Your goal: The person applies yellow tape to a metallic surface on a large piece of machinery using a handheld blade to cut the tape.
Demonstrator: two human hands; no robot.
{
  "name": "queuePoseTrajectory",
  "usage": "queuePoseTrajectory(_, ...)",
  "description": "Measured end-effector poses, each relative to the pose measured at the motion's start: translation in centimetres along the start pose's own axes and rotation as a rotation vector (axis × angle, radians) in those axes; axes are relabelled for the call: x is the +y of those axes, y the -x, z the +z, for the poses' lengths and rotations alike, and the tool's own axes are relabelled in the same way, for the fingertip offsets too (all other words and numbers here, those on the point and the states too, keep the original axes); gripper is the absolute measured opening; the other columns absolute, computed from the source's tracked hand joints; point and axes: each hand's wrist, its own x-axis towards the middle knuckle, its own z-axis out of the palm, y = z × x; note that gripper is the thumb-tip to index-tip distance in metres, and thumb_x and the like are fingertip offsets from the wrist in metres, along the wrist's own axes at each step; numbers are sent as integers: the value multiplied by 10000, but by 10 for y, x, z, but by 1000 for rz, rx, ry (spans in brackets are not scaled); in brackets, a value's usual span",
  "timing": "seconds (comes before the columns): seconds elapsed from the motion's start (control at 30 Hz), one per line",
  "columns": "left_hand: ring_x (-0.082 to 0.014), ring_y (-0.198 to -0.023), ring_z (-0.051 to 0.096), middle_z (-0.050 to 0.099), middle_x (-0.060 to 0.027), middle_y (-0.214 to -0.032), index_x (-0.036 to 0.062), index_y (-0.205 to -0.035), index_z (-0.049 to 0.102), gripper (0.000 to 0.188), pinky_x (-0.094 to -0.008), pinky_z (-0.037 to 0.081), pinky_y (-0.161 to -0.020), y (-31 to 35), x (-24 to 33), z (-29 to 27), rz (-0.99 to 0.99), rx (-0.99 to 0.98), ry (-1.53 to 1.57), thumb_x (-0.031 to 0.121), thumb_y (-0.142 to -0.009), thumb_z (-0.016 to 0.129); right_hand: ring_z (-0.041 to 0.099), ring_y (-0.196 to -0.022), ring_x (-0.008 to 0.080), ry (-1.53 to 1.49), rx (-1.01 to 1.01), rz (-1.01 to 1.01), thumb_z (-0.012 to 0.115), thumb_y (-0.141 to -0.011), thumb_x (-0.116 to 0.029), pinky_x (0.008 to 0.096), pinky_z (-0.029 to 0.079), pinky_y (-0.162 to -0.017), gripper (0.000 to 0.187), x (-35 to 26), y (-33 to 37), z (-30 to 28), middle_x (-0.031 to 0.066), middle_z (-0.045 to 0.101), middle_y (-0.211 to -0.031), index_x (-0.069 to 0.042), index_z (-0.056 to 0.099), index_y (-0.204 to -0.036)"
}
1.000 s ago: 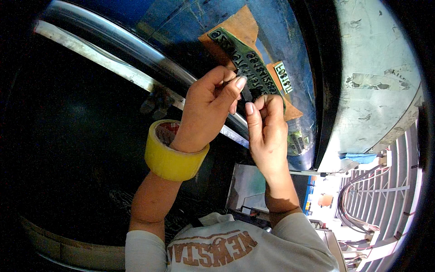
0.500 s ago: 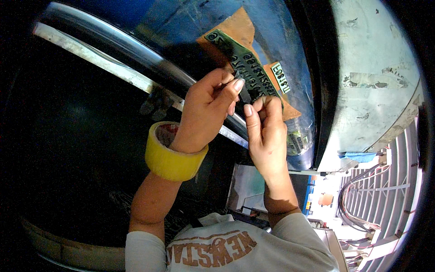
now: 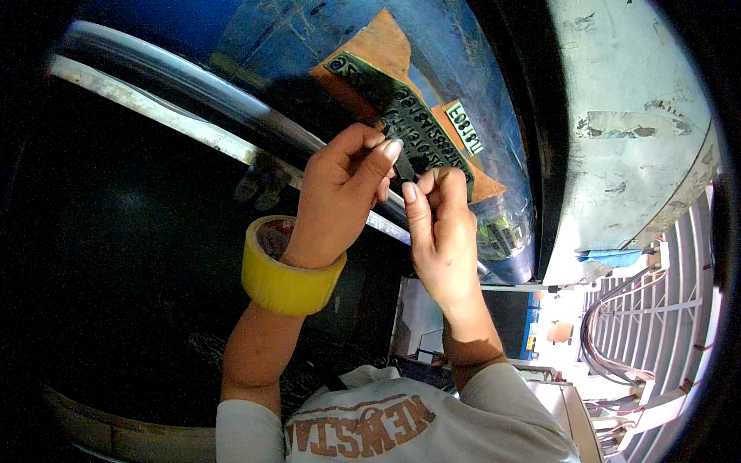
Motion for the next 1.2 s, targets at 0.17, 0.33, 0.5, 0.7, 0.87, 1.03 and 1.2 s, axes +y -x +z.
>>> queuePoseTrajectory(0.17, -23, -548, 435, 487, 40, -615, 48, -847, 546, 140, -196, 344, -495, 0, 0, 1, 4, 10, -6, 147, -934, 591, 551, -668, 310, 17, -26, 5, 554, -944, -123, 374, 446, -568, 175, 0, 0, -1, 129, 546, -751, -33, 405, -948)
queuePoseTrajectory(0.33, -27, -542, 431, 482, 36, -608, 39, -849, 544, 144, -200, 343, -491, 0, 0, 3, 16, 19, -28, 147, -930, 597, 620, -685, 423, 50, -40, 18, 552, -943, -140, 443, 478, -564, 188, 2, 1, -2, 191, 589, -751, -36, 397, -966)
queuePoseTrajectory(0.5, -28, -543, 431, 479, 35, -609, 38, -854, 545, 140, -199, 341, -490, 1, 0, 3, 5, 18, -10, 144, -929, 598, 622, -678, 418, 59, -35, 17, 552, -943, -141, 439, 478, -563, 186, 2, 1, -2, 196, 584, -735, -36, 400, -966)
queuePoseTrajectory(0.7, -24, -551, 432, 484, 38, -626, 49, -862, 548, 128, -196, 340, -491, 1, -4, 4, 1, 8, 52, 146, -932, 594, 618, -673, 412, 65, -44, 36, 551, -943, -132, 434, 476, -567, 184, -3, 2, -5, 191, 580, -737, -29, 399, -965)
queuePoseTrajectory(0.87, -15, -556, 422, 475, 50, -627, 53, -850, 554, 114, -189, 335, -493, 2, -4, 7, -4, -2, 64, 125, -933, 585, 619, -680, 404, 51, -27, 24, 547, -945, -129, 428, 475, -571, 186, 1, 4, -4, 190, 577, -750, -24, 395, -962)
queuePoseTrajectory(1.03, -3, -564, 404, 454, 67, -621, 53, -816, 559, 122, -182, 325, -497, 1, -8, 6, 50, -23, 32, 91, -931, 572, 614, -662, 398, 15, -32, 46, 544, -946, -128, 421, 474, -568, 185, 5, 6, -3, 184, 570, -742, -21, 393, -960)
queuePoseTrajectory(1.2, -4, -559, 399, 445, 65, -613, 60, -810, 558, 128, -184, 321, -496, 2, -10, 8, 31, -17, 35, 93, -933, 568, 610, -645, 387, 38, -8, 11, 544, -945, -121, 414, 469, -557, 183, 7, 7, -3, 179, 562, -732, -21, 391, -956)
